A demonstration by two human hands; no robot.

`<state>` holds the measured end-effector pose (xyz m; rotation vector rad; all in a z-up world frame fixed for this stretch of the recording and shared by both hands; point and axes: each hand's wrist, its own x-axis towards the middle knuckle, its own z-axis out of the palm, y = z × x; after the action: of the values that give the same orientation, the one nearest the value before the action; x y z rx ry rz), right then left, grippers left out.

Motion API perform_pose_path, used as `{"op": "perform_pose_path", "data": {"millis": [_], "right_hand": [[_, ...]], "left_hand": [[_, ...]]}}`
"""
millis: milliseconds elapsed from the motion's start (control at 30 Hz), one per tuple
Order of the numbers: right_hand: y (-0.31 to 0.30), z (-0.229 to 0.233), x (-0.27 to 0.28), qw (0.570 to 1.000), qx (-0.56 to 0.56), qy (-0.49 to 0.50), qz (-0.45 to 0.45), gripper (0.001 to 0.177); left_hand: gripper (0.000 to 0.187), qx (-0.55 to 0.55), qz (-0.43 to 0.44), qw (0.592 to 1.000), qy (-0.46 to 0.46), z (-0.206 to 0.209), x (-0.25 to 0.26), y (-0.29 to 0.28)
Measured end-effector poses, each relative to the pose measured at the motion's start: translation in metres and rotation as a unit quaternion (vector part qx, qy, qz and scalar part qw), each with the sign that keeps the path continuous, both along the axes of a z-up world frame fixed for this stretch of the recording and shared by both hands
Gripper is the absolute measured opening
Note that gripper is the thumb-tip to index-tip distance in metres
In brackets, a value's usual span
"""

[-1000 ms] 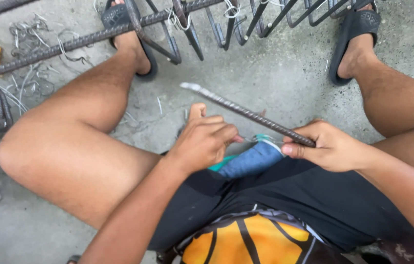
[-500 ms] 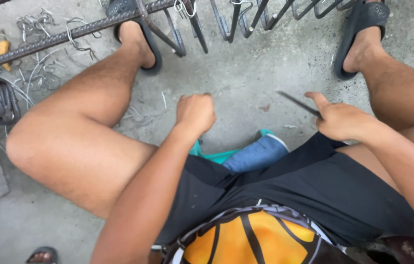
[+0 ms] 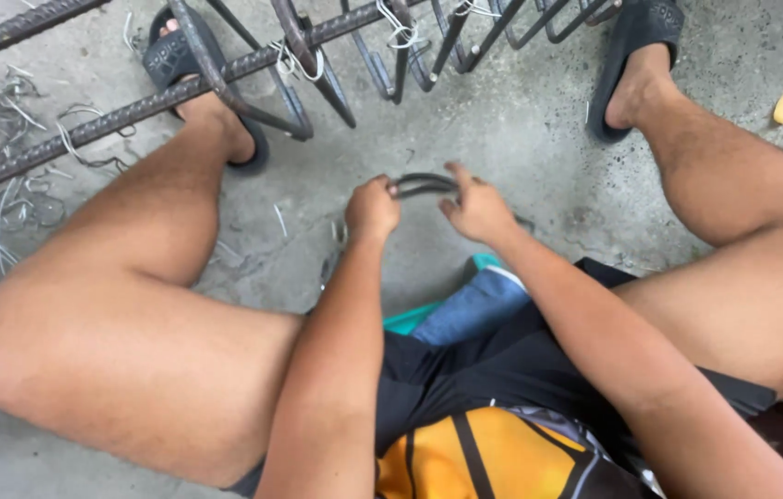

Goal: Tying metal stirrups to longitudinal rebar using wire and a twisting hook tool

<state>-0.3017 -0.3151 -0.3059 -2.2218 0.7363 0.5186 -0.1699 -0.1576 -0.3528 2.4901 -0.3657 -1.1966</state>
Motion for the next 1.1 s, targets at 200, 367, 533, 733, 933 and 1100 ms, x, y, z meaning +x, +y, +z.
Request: {"op": "perform_pose_path", "data": {"millis": [200, 367, 533, 733, 933, 1100], "right_hand": [[-0.067, -0.089, -0.059, 0.962, -0.108, 0.236, 0.080, 0.047], [-0.051, -0.073, -0.052, 0.943, -0.085, 0.303, 0.105, 0.054], [-0.021, -0.097, -0.054, 0.920, -0.097, 0.320, 0.204, 0.052], [-0.022, -0.112, -0.054, 0.903, -0.141, 0.306, 0.267, 0.041], [-0.031, -0.114, -0.052, 0.900, -0.175, 0.278, 0.287, 0.035], [-0.043, -0.115, -0.061, 0.927, -0.086, 0.330, 0.155, 0.055]], "left_hand": [[0.027, 0.023, 0.070, 0.997, 0.002, -0.007, 0.021, 0.005], [0.028, -0.008, 0.105, 0.994, -0.016, -0.046, 0.017, -0.009], [0.025, -0.009, 0.109, 0.994, -0.004, -0.078, 0.012, -0.004], [0.022, -0.020, 0.197, 0.979, -0.044, -0.119, -0.003, 0.005], [0.025, -0.053, 0.271, 0.955, -0.110, -0.126, 0.005, -0.007], [0.027, -0.029, 0.289, 0.954, -0.068, -0.132, 0.012, 0.000]]}}
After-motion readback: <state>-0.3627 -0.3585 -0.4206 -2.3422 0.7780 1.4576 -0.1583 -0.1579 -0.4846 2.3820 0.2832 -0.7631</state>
